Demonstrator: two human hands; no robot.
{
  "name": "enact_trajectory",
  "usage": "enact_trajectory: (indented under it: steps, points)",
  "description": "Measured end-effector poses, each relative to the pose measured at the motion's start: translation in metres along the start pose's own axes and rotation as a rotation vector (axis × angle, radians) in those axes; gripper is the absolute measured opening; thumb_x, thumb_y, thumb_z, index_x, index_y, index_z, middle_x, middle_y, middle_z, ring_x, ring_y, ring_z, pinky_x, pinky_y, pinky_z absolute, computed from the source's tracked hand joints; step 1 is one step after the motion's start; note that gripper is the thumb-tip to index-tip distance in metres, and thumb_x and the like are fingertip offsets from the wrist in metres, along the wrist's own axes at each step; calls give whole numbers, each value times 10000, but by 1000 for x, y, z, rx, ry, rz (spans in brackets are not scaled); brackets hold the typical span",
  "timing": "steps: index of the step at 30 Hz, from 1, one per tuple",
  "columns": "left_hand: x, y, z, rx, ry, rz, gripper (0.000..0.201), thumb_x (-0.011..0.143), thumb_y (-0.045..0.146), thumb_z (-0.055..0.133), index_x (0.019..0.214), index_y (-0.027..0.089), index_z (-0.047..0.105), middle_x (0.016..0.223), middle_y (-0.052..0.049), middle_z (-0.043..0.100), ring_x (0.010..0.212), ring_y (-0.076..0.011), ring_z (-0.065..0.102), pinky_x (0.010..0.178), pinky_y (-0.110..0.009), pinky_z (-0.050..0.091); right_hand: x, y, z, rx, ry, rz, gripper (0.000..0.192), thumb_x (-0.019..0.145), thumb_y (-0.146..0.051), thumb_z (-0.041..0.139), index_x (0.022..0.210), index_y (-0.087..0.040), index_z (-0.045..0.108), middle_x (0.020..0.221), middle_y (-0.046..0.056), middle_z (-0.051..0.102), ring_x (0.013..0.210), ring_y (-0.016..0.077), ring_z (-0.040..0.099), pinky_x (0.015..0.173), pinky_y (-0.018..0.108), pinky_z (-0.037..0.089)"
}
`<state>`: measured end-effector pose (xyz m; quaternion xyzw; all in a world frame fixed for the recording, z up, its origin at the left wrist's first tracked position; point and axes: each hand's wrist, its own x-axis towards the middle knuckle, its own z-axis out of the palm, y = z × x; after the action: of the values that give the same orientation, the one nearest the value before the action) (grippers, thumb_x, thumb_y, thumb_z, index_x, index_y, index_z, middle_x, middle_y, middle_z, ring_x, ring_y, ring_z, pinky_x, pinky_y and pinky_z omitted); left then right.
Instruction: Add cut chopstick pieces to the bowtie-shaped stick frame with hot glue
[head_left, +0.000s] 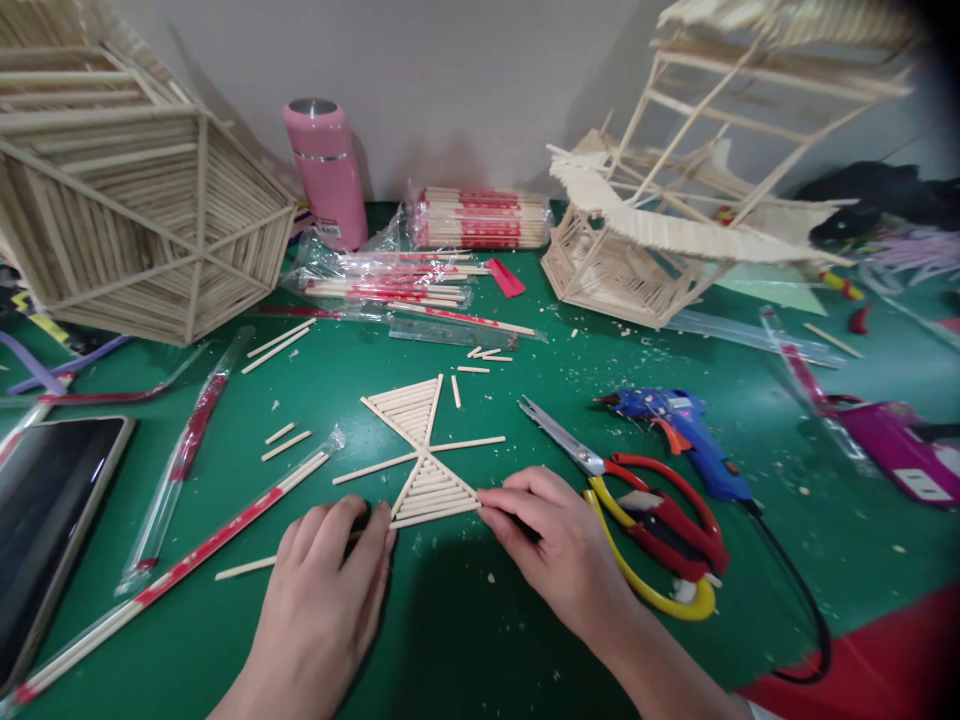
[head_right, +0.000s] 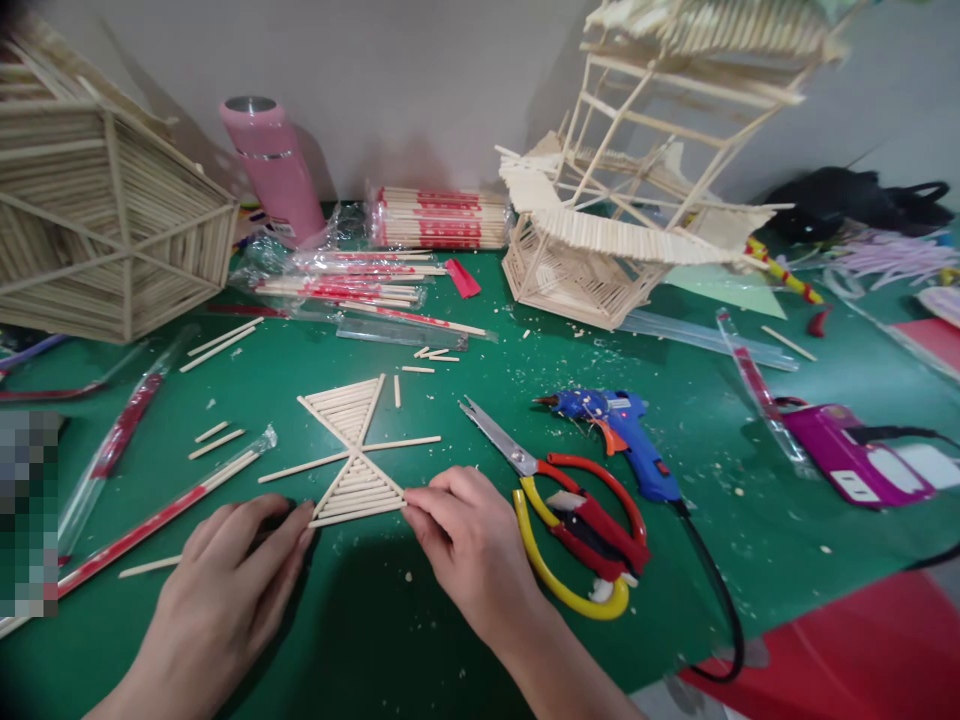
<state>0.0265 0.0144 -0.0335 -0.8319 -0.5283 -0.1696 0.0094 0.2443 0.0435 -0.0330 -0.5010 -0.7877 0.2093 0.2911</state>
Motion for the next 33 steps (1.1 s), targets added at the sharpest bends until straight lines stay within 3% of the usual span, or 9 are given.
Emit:
enact_trajectory:
  steps: [10,24,28,33]
  points:
    - [2,0,-3,-155,22,-56,191,860,153,440,986,120,580,915,-104,511,791,-203,505,641,-344,477,-1,1,1,-4,9,3,155,836,-173,537,905,-189,675,754,42,600,699,161,569,595,281,476]
    - [-2,-9,0,-126,-36,-47,207,862,159,444,1008,174,590,926,-89,553,802,-197,523,655,-320,455,-1,1,1,21,-7,13,151,830,-156,542,908,-173,671,760,47,594,704,162,563,605,286,472]
    - [-2,-11,1,-113,-48,22,202,855,149,459,1023,177,566,928,-81,536,795,-185,507,629,-293,451,-2,1,0,22,-7,18,156,830,-163,538,923,-173,663,774,48,594,718,165,568,614,288,479]
    - [0,-8,0,-147,-46,-31,177,867,134,440,990,150,566,924,-86,506,803,-194,480,639,-319,439,-1,2,0,26,-9,10,157,821,-161,549,937,-156,656,786,57,595,730,170,571,626,289,481]
